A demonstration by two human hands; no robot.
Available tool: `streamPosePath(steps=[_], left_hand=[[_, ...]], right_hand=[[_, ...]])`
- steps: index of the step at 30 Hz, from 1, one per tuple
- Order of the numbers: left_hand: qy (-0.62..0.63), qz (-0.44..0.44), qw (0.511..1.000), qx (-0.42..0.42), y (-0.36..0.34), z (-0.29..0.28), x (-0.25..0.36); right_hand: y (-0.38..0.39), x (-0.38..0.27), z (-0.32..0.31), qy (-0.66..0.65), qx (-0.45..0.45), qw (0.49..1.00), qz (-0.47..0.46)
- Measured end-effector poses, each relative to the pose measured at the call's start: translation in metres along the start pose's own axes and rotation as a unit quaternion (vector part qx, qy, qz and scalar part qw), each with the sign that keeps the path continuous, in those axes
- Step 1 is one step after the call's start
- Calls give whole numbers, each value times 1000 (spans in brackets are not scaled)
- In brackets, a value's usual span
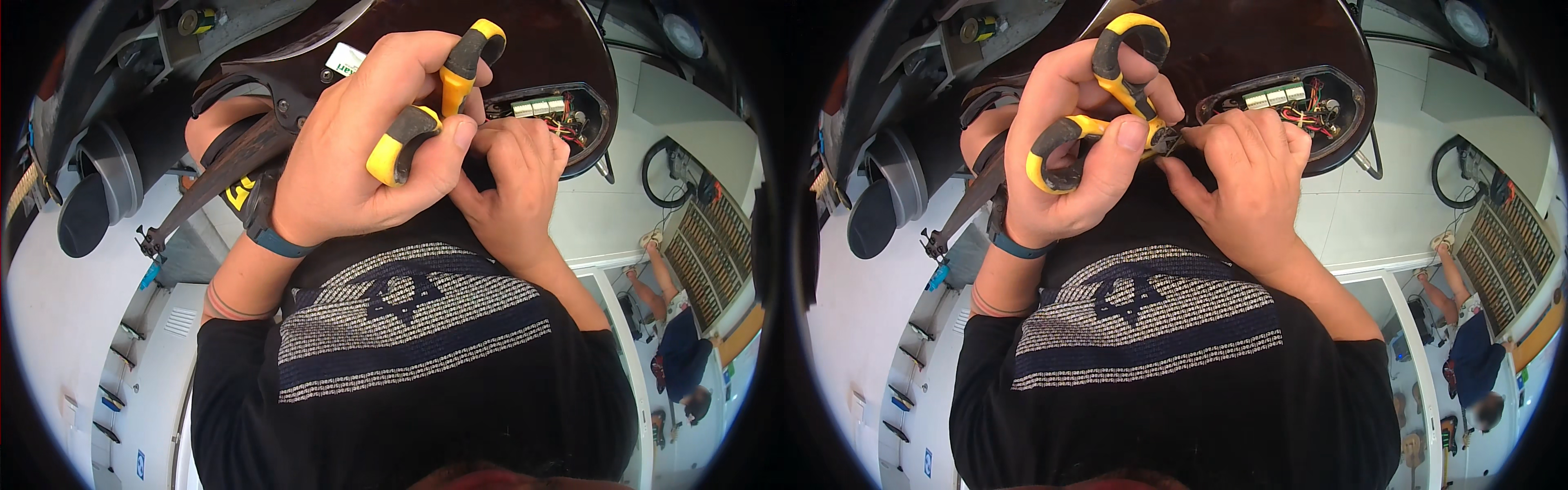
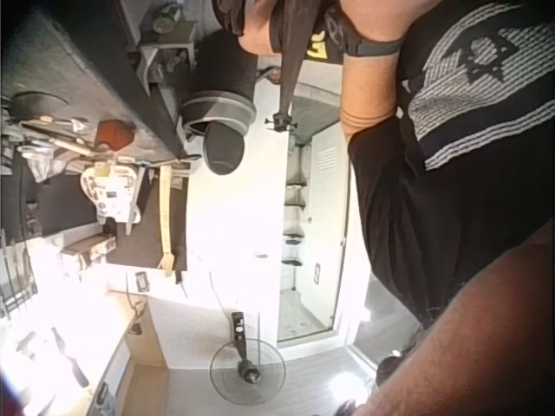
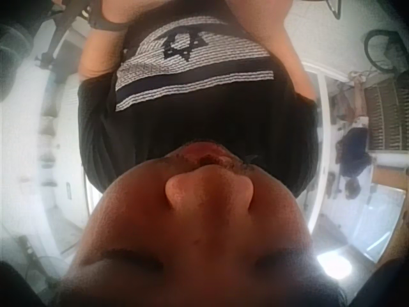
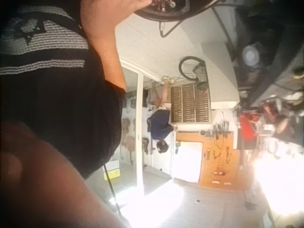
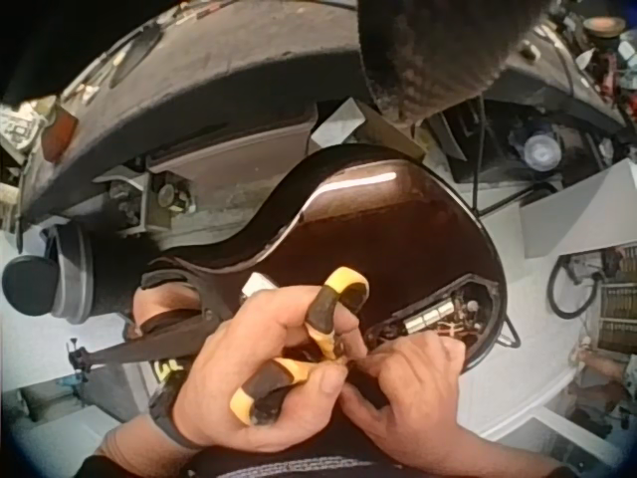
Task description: The person manipulates internal wiring and circuit components inside a bass guitar's electronics cavity, using a small cutting tool to trim wires and reconnecting a battery and components by hand.
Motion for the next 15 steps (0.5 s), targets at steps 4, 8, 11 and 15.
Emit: streamPosePath(steps=[4, 8, 11, 15], left_hand=[[4, -14, 1000, -5, 1, -1, 1], [-3, -9, 1000, 1, 0, 0, 0], [-5, -6, 1000, 4, -1, 0, 0], [-11, -2, 1000, 8, 0, 1, 0]], right_hand=[[-1, -1, 0, 0, -4, 1000, 2], [0, 0, 0, 2, 0, 1000, -1], [-1, 0, 0, 0, 2, 1000, -2], [-1, 0, 0, 0, 1, 1000, -2]])
Point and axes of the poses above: each hand's wrist, its own y-axis away from the middle knuckle, its own z-axis out of the palm, x = y × z, the point moved 2 cm from there along -y, towards the middle knuckle, and after that the axes turned 14 degrees about -y, right-handed, at the moved point
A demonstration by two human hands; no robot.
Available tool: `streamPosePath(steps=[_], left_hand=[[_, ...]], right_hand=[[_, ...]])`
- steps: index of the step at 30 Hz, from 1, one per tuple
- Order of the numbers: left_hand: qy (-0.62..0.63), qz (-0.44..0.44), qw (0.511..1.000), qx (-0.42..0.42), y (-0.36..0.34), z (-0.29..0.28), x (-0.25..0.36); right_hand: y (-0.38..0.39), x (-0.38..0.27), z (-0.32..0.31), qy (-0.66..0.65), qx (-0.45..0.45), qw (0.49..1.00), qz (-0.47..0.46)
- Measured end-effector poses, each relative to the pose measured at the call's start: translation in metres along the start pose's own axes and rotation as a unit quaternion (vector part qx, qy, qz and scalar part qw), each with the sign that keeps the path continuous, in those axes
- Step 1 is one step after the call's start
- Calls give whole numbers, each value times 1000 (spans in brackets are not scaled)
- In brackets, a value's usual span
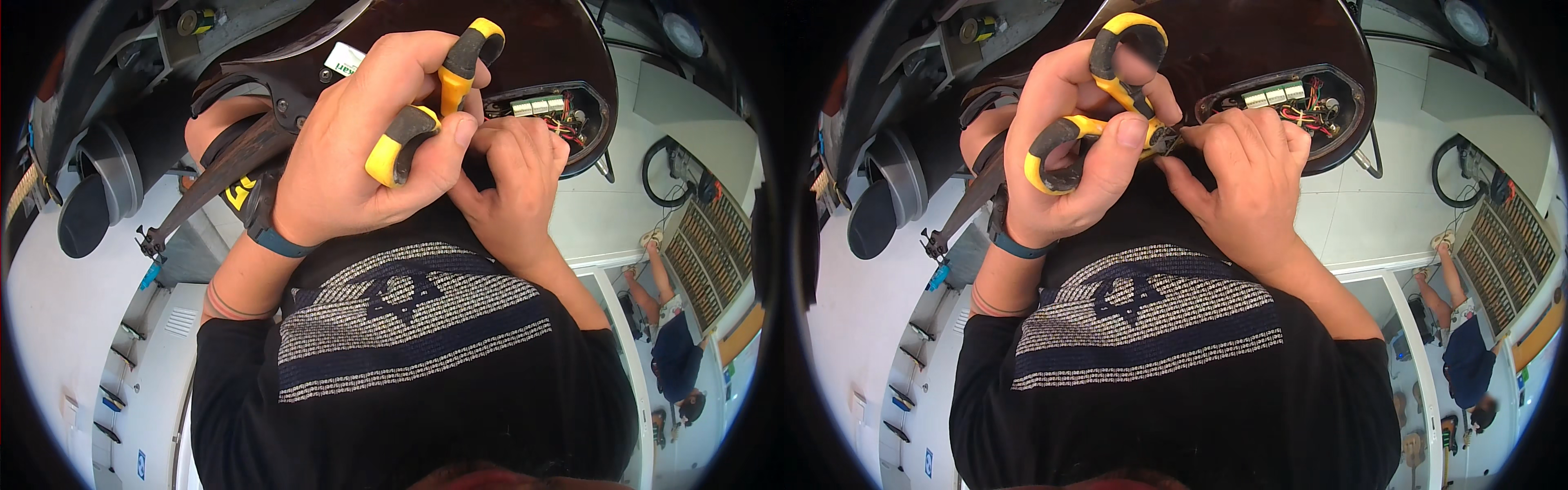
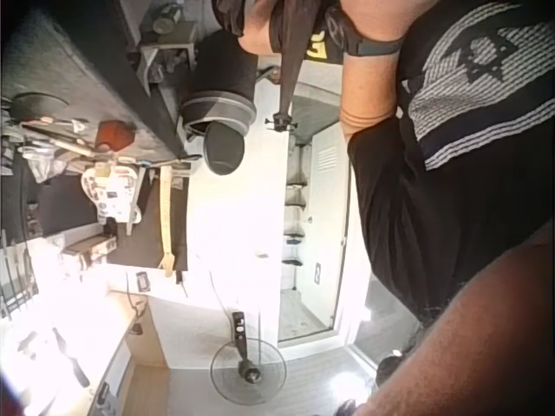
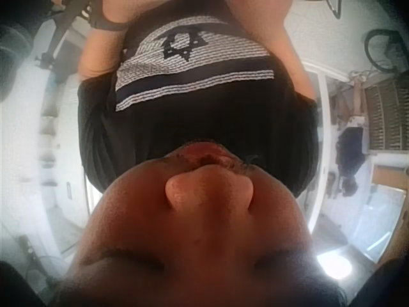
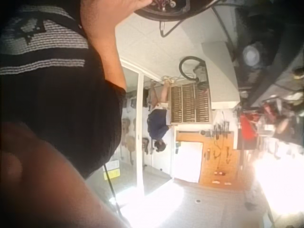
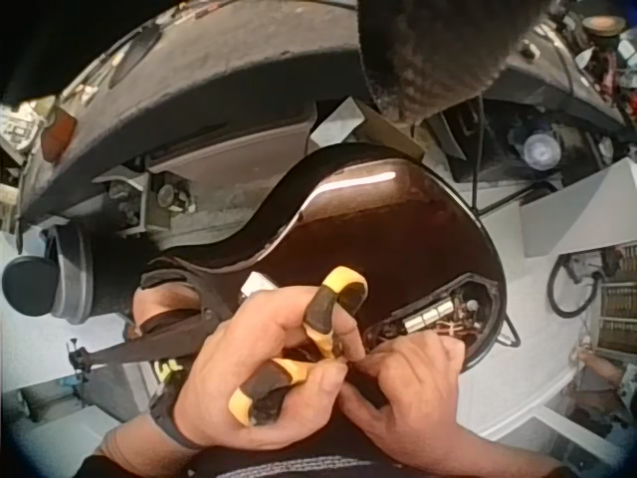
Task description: The person manipulates internal wiring and circuit components inside a bass guitar's electronics cavity, using a small cutting tool to trim wires and reconnecting a battery and components by hand.
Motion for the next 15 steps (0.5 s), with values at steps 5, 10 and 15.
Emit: streamPosePath(steps=[5, 10, 15], left_hand=[[2, -4, 1000, -2, 0, 0, 1], [-2, 7, 1000, -2, 1, 0, -1], [-4, 0, 1000, -1, 1, -1, -1]], right_hand=[[0, 1, 0, -5, 2, 1000, -5], [0, 0, 0, -1, 3, 1000, -3], [0, 0, 1, -5, 5, 1000, -6]])
Point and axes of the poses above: each hand's wrist, its own y-axis away from the middle knuckle, its own z-axis out of the palm, x = y × z, the point moved 2 cm from there along -y, towards the middle knuckle, and after that the axes turned 14 degrees about -y, right-handed, at the moved point
